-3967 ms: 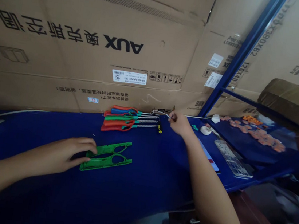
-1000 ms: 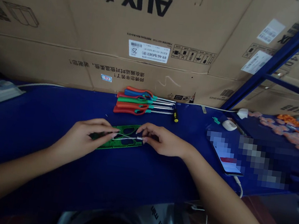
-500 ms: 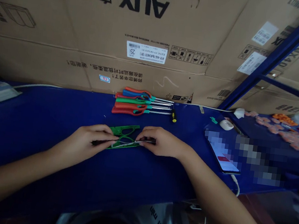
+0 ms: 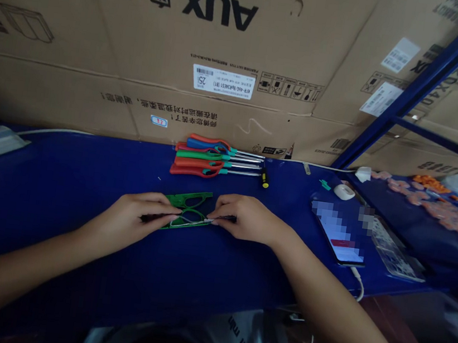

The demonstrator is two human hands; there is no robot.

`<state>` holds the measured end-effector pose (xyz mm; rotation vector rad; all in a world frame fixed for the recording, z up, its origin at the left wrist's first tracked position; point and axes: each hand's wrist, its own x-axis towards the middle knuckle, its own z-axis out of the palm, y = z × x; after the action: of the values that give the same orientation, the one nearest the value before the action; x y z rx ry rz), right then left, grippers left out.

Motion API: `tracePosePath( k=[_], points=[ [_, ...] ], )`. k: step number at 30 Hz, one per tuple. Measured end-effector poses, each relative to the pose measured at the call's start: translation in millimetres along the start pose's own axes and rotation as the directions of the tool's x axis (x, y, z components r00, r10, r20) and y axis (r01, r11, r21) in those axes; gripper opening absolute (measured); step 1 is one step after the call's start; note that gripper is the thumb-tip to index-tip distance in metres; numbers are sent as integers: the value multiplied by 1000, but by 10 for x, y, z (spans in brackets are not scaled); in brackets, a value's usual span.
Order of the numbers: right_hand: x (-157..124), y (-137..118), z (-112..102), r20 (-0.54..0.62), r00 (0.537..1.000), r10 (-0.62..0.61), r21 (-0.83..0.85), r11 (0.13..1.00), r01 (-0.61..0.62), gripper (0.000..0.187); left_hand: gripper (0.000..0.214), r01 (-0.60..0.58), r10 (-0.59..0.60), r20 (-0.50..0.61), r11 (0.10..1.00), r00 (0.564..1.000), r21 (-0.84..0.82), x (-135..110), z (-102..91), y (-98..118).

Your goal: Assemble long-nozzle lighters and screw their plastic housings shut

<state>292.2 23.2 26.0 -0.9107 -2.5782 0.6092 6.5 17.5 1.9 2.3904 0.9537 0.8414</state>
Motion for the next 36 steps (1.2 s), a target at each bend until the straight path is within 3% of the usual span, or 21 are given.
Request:
tracePosePath(
  k=[15,36],
  points=[
    [13,-39,46,-11,1000,-29,-102,994,28,20,20,-10,10,-6,1000,1000,21,5,15,-12],
    [-8,-19,-9,14,1000,-9,-94,996,11,20,20,-3,4,-13,1000,1000,18,-6,54,-35]
  ],
)
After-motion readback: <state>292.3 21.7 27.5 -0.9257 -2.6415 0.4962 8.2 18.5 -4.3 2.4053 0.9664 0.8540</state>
